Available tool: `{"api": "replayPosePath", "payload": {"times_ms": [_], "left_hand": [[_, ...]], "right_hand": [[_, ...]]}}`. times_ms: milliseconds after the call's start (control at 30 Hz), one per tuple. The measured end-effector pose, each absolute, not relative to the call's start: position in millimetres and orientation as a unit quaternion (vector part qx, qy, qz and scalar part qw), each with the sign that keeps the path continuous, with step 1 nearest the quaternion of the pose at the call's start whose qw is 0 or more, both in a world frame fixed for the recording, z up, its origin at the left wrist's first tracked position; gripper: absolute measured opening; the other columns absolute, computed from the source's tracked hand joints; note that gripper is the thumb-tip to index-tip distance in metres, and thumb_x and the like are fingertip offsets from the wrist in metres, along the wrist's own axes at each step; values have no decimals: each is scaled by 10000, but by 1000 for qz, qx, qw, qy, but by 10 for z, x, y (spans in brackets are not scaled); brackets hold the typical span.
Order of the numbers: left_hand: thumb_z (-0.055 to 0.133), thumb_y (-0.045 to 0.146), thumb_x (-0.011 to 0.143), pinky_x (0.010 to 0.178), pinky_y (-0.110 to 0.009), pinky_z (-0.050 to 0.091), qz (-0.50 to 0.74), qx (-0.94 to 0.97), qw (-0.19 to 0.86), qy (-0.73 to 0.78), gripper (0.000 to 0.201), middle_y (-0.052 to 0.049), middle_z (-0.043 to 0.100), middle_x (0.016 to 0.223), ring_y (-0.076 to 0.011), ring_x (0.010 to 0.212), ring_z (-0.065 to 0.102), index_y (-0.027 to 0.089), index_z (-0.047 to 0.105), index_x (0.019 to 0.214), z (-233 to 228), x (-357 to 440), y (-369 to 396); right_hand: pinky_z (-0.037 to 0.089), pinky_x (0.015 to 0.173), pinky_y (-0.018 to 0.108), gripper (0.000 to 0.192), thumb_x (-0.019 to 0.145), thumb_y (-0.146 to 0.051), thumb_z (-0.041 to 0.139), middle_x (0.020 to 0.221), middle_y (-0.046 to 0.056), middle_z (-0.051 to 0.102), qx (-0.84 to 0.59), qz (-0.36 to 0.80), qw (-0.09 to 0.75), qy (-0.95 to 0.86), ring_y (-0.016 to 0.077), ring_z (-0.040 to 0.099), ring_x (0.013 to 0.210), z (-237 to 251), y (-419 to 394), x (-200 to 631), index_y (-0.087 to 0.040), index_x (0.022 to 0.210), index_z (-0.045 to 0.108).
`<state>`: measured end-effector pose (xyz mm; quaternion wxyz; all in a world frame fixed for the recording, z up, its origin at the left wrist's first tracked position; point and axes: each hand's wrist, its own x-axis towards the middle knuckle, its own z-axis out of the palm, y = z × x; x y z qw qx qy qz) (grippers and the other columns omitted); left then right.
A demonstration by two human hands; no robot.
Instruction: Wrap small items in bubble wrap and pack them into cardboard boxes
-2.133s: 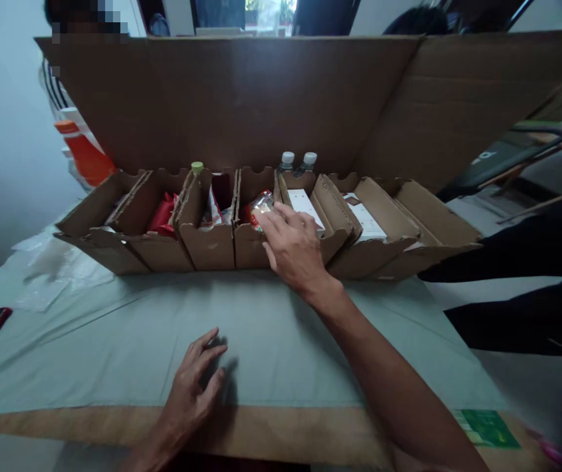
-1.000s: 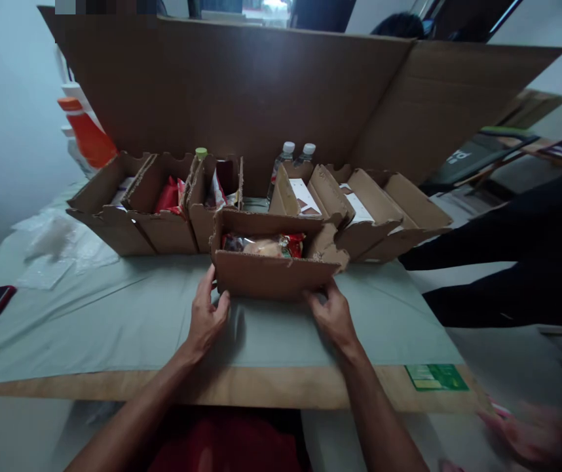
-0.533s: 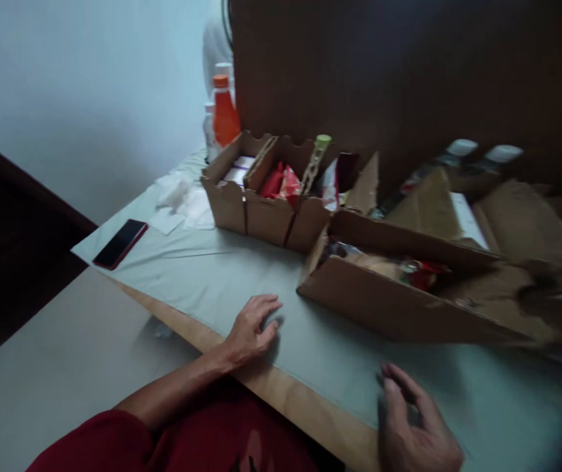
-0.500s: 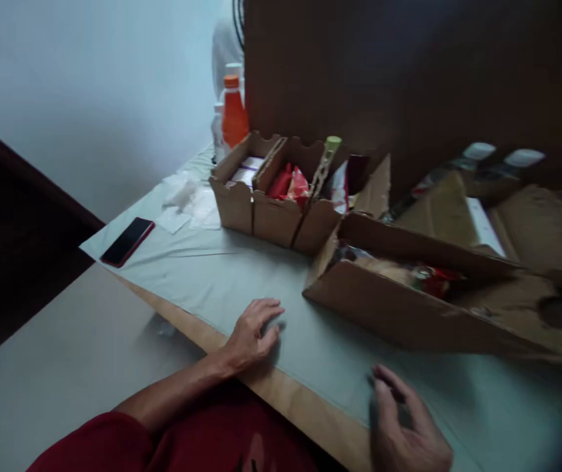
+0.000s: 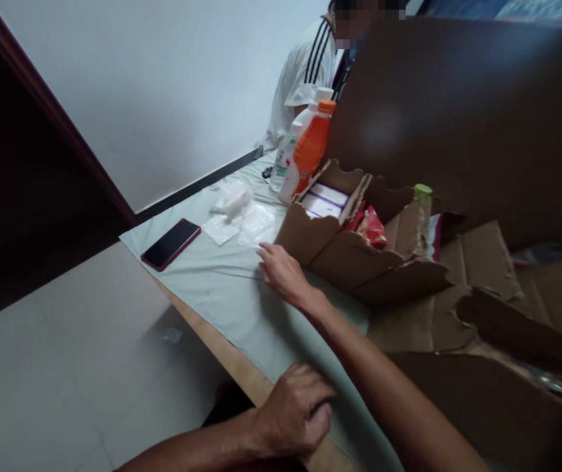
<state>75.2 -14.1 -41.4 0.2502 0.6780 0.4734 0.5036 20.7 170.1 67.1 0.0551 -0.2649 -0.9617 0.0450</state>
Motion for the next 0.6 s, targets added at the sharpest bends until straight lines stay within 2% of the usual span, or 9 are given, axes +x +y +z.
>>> {"api": "replayPosePath", "payload": {"times_ms": [100,267,367,433,533,600], "left_hand": [[574,177,777,744,-370,500,494,687,243,473,192,-81,702,791,-225,759,637,184,678,939,-527,782,-116],[616,239,789,765,-373,506,481,704,249,458,225,-82,725,815,-230,782,661,187,696,994,-792,894,-73],[644,263,784,767,-385,513,477,707,262,452,206,-81,752,819,-237,787,688,187,703,967,-889,955,-61],[645,268,788,783,-394,518,478,707,272,443,229,-80,778,850,-242,805,711,187,705,993,-907,975,-60],[628,254,791,789,-386,525,495,697,278,438,254,-72,794,869,-235,802,727,186,705,1023,-876,968,-63],[623,253,796,772,-375,528,493,696,280,441,232,-68,778,827,-231,774,716,187,707,1002,-830,940,-66]], "right_hand": [[537,942,403,377,947,-70,484,1392,163,633,-284,24,33,-958,280,606,1206,675,2039,-335,-163,1253,683],[507,865,408,303,902,-47,501,1142,202,716,-296,9,-30,-955,303,628,1102,583,2318,-679,-150,989,773],[502,861,400,299,877,-35,516,1044,189,745,-300,7,-48,-953,288,660,1008,637,2395,-682,-130,1001,771],[498,882,397,327,900,-39,489,1099,182,742,-306,1,-34,-951,285,660,1023,765,2415,-635,-125,1078,750],[472,963,412,301,980,-140,478,1254,191,693,-309,-9,15,-951,307,613,1155,1016,2321,-550,-109,1190,692],[464,977,423,276,1005,-214,506,1256,185,689,-296,-9,45,-954,318,600,1175,1120,2147,-535,-112,1193,680]]}}
